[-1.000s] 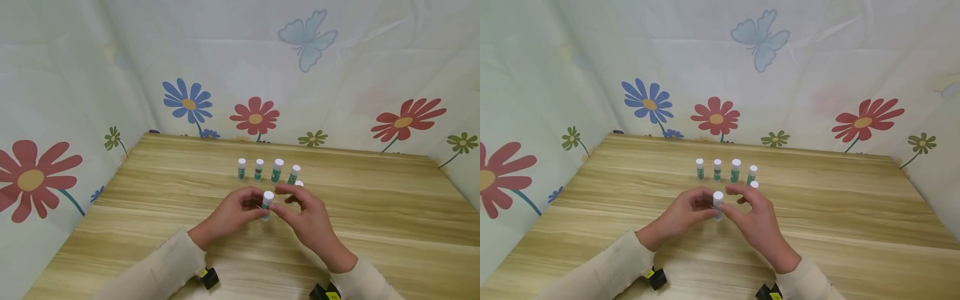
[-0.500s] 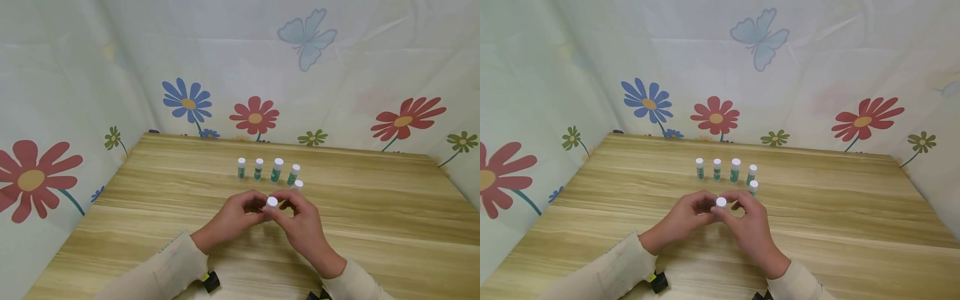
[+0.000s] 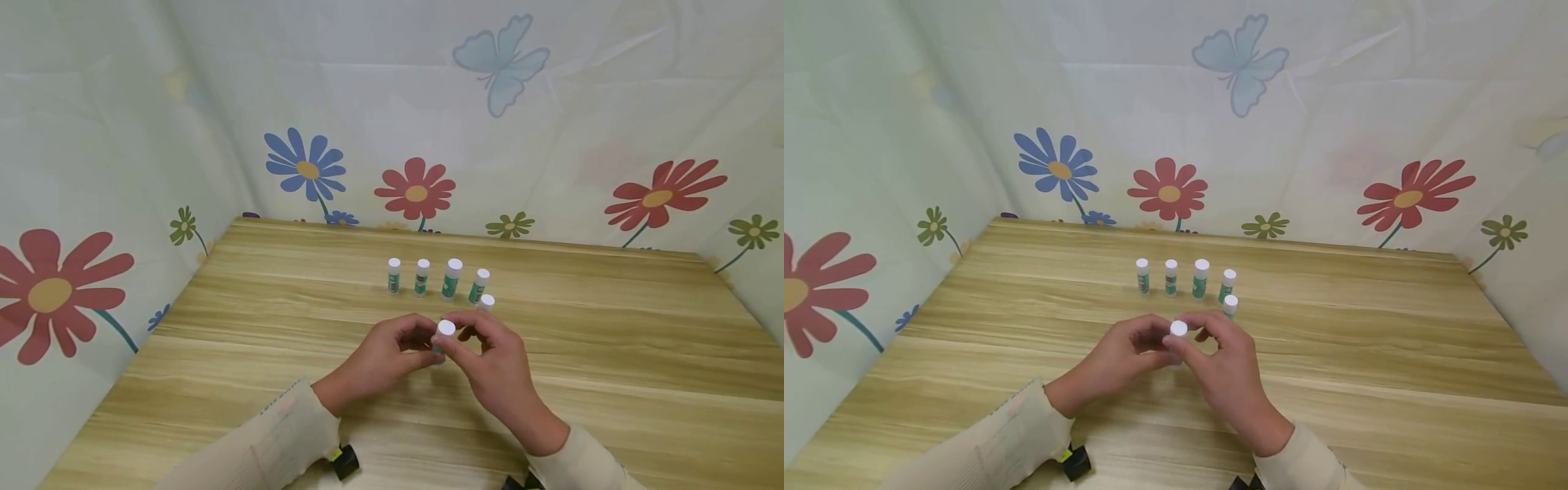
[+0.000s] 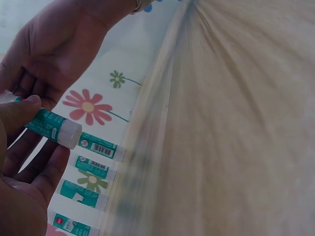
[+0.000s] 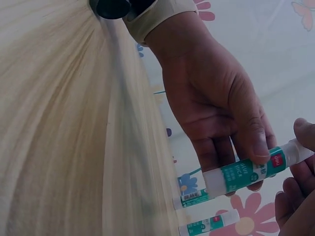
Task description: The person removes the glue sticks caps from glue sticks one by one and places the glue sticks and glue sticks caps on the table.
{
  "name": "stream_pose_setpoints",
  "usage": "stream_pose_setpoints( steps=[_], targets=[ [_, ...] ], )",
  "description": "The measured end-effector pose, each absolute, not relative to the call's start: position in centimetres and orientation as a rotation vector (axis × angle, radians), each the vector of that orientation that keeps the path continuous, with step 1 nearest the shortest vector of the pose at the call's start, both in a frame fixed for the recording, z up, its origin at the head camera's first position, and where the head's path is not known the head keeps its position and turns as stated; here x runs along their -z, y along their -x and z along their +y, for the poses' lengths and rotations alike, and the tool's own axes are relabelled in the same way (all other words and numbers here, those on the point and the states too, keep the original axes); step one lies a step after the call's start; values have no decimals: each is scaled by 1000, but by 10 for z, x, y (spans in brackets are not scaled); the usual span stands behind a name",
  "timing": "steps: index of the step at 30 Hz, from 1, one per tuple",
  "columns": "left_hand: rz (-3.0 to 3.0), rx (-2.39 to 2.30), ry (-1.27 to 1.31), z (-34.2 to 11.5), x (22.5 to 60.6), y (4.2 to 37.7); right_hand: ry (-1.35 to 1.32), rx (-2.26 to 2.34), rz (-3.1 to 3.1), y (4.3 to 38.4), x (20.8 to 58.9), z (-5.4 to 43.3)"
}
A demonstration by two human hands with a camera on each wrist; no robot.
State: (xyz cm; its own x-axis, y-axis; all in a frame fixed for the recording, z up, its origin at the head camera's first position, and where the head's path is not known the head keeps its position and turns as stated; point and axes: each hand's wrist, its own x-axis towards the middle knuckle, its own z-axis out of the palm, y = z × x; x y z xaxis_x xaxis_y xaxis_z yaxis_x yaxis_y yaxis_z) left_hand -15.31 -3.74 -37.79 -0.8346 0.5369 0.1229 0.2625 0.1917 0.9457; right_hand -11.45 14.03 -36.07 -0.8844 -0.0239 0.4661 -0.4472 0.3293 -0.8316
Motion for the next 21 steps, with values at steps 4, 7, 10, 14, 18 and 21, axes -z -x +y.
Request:
stream_pose_setpoints(
  steps=[4, 7, 10, 14, 18, 21],
  targets=[
    [2214, -1686, -759, -37, 380, 153, -431, -1577, -2206, 114, 356, 141],
    [2222, -1674, -754, -38, 381, 154, -429, -1578, -2188, 114, 354, 141],
    [2228, -1669, -751, -38, 383, 155, -415, -1546, -2194, 114, 353, 143],
    [2230, -1677, -736, -42, 384, 159, -376, -1450, -2231, 117, 353, 147],
    [2238, -1700, -711, -48, 385, 165, -351, -1390, -2267, 121, 358, 151],
    [2256, -1704, -703, -54, 386, 172, -338, -1333, -2340, 123, 362, 154]
  ],
)
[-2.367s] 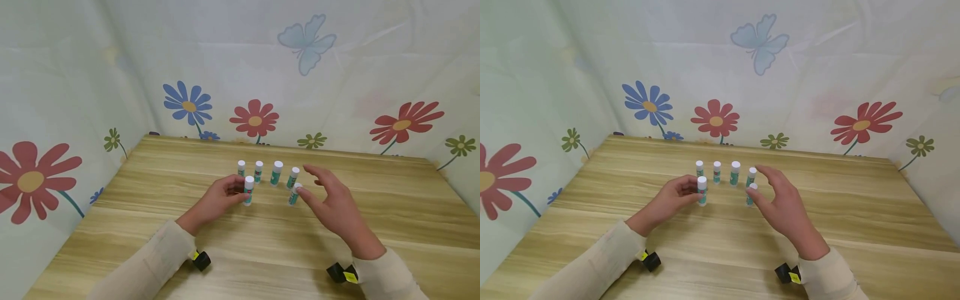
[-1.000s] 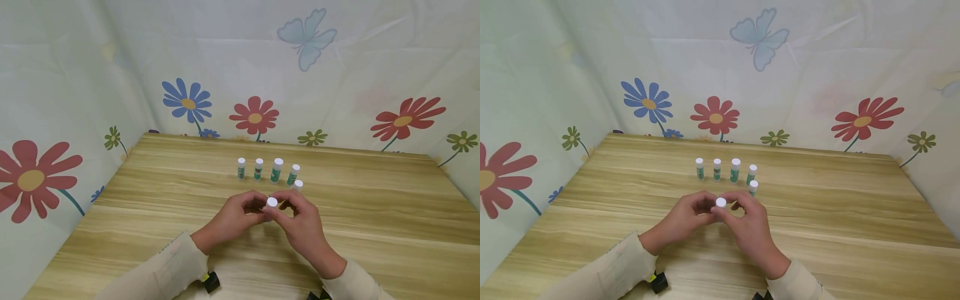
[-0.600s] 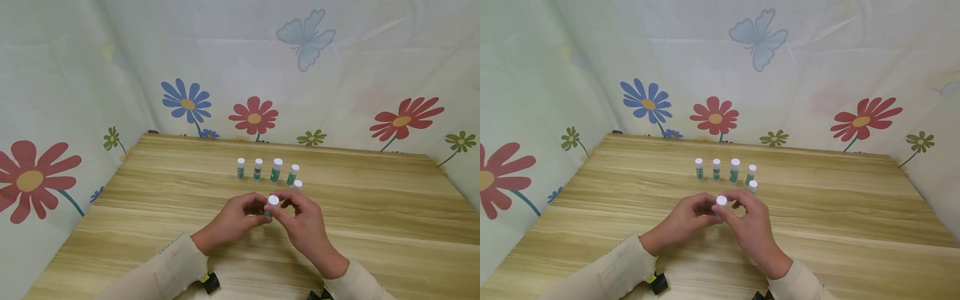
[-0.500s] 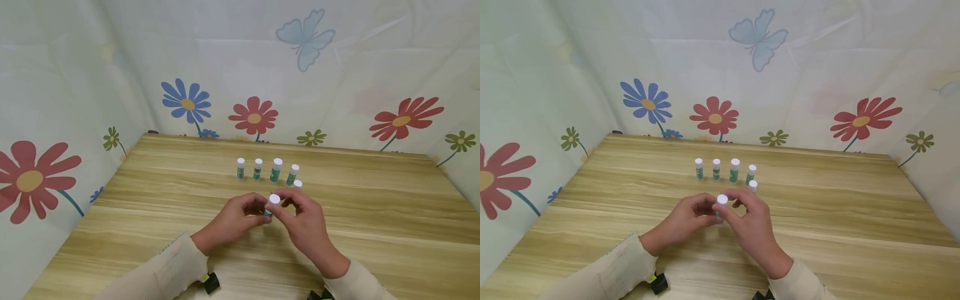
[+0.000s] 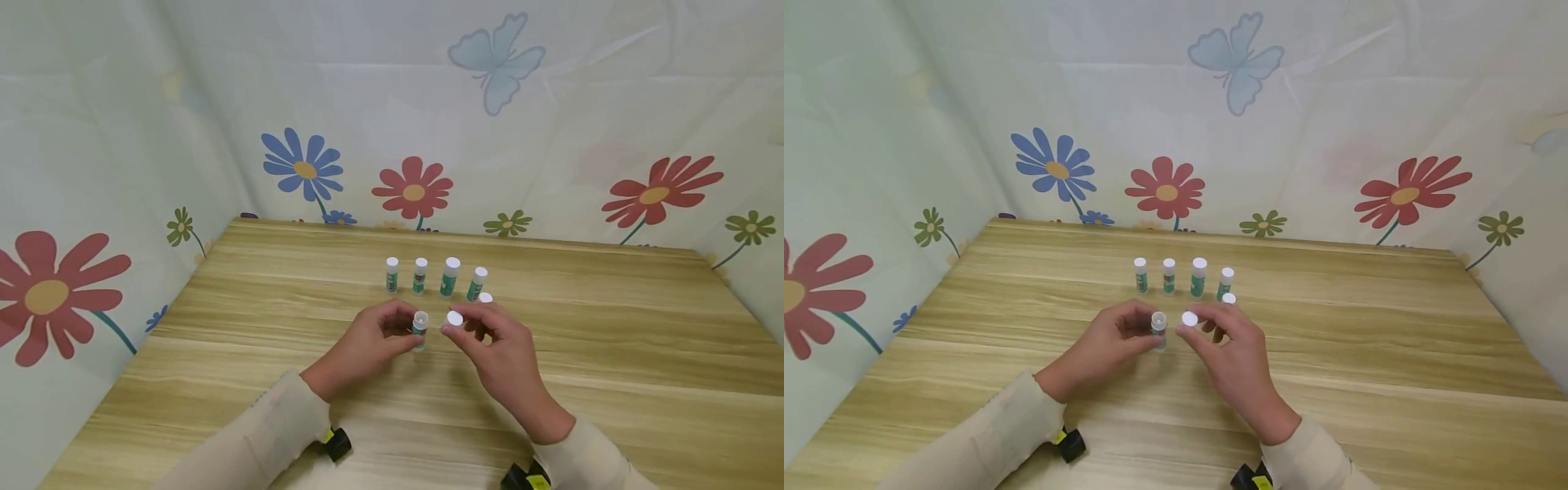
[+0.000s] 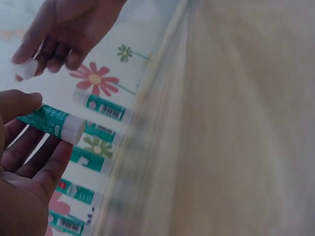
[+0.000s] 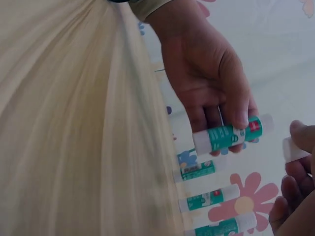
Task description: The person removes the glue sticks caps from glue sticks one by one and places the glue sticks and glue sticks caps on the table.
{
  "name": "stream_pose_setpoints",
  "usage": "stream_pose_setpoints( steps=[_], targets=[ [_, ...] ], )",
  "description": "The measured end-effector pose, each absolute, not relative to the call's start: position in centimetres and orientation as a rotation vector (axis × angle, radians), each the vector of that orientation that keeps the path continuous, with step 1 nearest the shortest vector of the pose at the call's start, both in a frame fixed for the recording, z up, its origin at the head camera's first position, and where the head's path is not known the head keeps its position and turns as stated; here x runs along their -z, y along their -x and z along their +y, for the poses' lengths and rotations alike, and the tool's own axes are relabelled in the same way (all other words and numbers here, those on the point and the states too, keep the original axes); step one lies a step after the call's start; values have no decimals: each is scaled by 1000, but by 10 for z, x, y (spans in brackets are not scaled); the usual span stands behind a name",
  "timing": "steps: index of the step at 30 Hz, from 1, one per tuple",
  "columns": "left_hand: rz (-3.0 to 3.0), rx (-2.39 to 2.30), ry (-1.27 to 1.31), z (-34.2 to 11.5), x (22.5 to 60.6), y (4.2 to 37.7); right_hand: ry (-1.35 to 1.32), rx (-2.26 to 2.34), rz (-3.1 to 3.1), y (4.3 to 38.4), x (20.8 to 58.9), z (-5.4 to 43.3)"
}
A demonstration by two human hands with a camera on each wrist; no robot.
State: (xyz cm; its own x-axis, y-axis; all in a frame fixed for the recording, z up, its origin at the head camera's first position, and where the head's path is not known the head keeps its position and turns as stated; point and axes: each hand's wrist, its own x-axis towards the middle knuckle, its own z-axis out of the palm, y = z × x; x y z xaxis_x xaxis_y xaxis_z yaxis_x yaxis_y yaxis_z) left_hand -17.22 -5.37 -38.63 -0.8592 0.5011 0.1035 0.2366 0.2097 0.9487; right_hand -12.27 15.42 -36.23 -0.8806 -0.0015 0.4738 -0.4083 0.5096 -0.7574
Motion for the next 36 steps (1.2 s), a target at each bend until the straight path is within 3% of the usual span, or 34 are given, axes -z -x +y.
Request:
stream_pose_setpoints(
  steps=[13, 36],
  targets=[
    [2136, -1584, -806, -66, 393, 191, -424, -1115, -2890, 136, 379, 160],
    [2105, -1516, -821, -59, 399, 186, -553, -1022, -2947, 140, 394, 158]
  ],
)
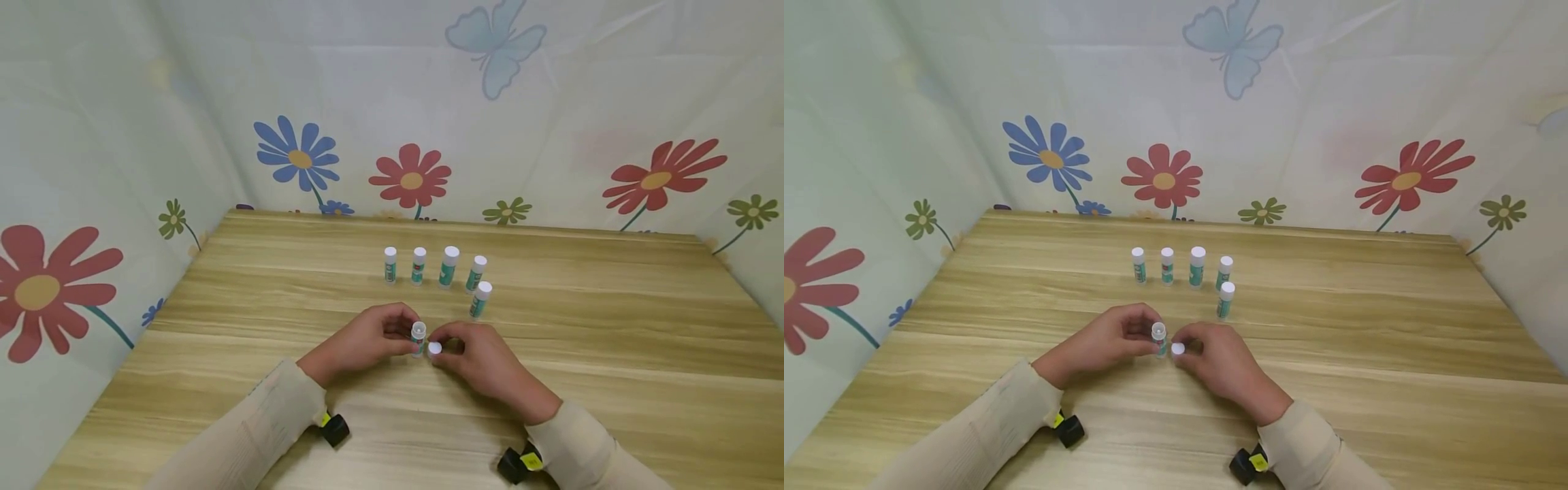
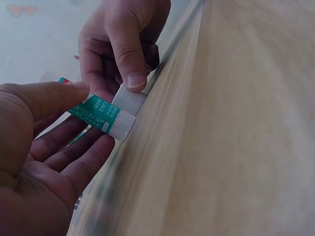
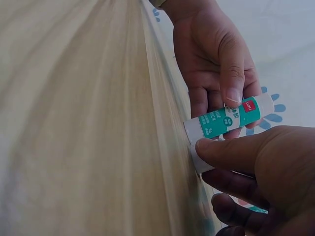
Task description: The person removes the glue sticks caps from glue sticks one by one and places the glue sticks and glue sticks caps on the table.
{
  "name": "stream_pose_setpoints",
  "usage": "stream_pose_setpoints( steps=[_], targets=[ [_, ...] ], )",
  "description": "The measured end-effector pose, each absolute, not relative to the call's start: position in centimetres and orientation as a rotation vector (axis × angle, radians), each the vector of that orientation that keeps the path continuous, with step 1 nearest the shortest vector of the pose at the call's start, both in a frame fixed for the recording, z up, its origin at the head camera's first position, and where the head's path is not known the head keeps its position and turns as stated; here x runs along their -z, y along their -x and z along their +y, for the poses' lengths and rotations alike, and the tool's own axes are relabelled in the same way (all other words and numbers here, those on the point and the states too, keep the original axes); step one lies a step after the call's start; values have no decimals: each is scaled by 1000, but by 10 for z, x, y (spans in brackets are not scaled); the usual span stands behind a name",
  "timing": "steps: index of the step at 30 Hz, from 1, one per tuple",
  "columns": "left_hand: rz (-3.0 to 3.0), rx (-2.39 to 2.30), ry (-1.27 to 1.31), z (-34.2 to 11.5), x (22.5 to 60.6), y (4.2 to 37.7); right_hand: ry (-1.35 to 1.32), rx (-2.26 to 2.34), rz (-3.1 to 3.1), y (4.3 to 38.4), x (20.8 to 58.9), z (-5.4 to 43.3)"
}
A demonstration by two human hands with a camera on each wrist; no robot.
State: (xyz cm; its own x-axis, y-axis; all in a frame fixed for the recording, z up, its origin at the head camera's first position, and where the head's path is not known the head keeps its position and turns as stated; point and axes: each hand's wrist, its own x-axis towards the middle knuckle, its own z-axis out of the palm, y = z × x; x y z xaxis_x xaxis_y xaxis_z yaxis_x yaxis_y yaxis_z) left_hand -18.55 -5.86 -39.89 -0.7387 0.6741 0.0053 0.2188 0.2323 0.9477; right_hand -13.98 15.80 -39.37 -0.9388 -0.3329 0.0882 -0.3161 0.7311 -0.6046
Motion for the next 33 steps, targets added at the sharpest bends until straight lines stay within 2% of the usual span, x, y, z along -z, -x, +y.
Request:
stream_pose_setpoints(
  steps=[19, 33],
  targets=[
    [2062, -1509, -772, -65, 399, 191, 553, 996, 2905, 138, 392, 159],
    [2375, -1830, -487, -78, 390, 222, 560, 993, 2918, 138, 393, 159]
  ],
)
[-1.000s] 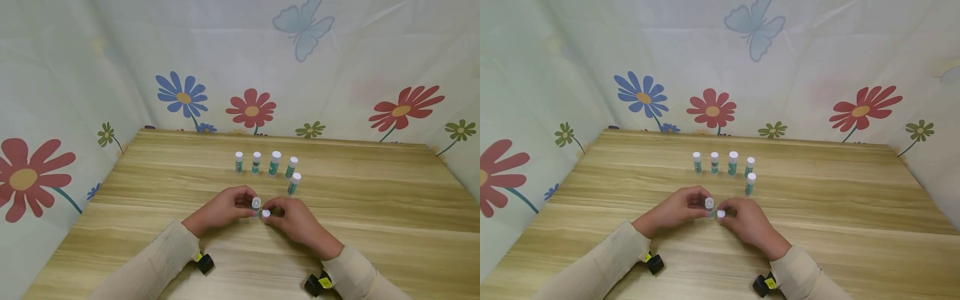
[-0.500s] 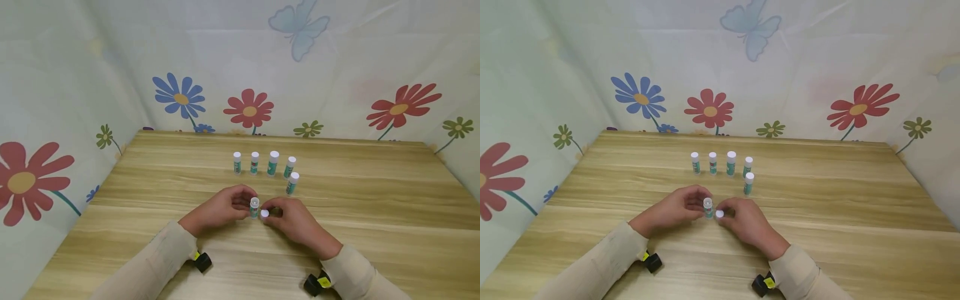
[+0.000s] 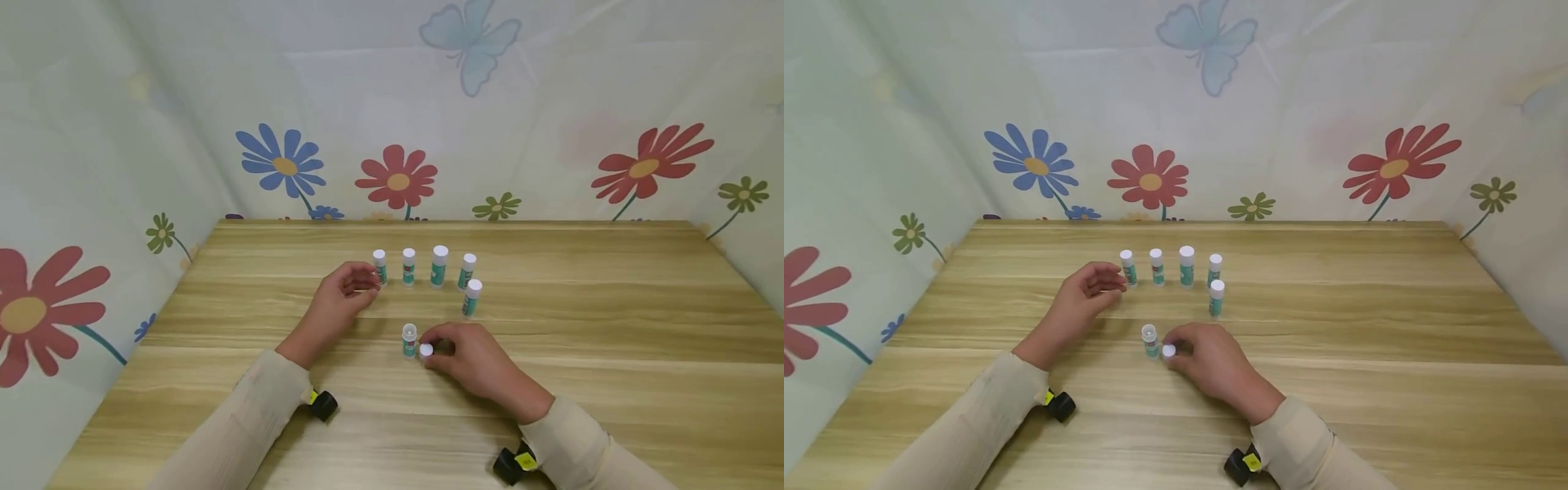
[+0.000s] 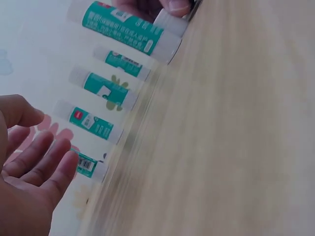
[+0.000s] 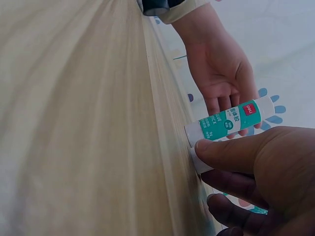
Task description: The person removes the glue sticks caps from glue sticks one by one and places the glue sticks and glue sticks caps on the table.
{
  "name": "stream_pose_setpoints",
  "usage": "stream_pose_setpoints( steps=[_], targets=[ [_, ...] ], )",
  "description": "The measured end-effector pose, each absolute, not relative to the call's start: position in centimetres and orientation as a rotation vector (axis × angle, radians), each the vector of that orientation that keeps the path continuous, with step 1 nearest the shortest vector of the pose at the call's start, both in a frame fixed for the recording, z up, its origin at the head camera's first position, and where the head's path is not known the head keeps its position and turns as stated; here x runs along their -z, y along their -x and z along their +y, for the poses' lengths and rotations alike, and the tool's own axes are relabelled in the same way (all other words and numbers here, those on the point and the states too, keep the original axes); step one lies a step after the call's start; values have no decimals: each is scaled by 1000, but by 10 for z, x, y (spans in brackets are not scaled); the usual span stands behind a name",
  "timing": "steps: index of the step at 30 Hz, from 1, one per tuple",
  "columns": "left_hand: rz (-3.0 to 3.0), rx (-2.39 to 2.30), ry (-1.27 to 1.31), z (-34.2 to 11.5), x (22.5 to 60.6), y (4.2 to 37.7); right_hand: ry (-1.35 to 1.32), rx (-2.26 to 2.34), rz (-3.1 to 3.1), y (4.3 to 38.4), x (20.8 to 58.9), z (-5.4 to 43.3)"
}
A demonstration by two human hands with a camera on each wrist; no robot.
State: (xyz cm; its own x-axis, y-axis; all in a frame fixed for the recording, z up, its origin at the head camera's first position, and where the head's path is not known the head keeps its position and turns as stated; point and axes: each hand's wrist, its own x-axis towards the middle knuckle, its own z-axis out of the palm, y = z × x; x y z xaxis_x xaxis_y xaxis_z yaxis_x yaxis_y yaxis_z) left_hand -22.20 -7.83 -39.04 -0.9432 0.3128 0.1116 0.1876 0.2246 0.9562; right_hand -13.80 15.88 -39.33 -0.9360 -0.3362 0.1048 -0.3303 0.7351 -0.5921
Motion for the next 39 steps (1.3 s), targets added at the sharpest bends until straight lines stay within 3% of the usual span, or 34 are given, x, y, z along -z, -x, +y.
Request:
stream_pose_setpoints(
  steps=[16, 39],
  targets=[
    [2526, -1859, -283, -68, 389, 254, 533, 1013, 2901, 136, 391, 158],
    [2315, -1859, -301, -60, 407, 267, 539, 983, 2906, 136, 389, 159]
  ],
)
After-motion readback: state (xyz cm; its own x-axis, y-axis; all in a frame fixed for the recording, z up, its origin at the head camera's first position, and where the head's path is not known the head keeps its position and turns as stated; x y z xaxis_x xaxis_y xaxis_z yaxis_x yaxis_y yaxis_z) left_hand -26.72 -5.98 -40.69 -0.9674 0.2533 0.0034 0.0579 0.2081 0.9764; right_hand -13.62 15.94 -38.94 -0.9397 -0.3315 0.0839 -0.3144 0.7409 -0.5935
